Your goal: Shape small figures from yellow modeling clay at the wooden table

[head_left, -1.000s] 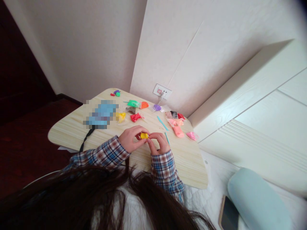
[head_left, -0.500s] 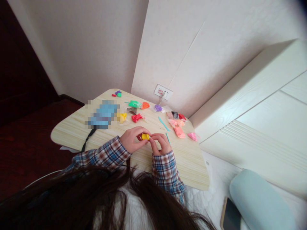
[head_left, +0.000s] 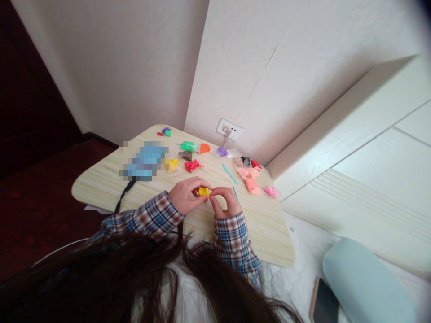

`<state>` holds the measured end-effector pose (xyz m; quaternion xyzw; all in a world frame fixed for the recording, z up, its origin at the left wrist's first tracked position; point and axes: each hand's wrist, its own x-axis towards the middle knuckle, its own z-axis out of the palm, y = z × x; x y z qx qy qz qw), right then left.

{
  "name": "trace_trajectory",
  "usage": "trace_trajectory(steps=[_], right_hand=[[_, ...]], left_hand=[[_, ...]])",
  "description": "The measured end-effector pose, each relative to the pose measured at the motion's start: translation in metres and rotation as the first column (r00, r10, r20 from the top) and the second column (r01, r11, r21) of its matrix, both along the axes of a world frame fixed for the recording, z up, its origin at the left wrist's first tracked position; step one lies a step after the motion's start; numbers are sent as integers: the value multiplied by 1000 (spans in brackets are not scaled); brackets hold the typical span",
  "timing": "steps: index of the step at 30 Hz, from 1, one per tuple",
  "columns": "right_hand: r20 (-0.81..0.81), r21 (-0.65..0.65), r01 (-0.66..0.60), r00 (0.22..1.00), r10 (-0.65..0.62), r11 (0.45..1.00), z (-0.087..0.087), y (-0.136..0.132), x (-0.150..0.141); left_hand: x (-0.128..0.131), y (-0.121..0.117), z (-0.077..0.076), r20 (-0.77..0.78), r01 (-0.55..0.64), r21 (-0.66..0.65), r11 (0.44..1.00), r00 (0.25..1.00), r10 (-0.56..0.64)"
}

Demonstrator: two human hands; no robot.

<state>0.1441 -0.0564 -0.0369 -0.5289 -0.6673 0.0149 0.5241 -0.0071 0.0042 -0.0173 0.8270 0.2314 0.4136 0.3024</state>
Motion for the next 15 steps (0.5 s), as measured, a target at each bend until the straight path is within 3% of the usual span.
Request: trace_trajectory(steps=[15], right_hand=[[21,15,58,998,-58,998,-1,0,0]], left_hand=[[1,0,-2,29,-18,-28,999,999,19]])
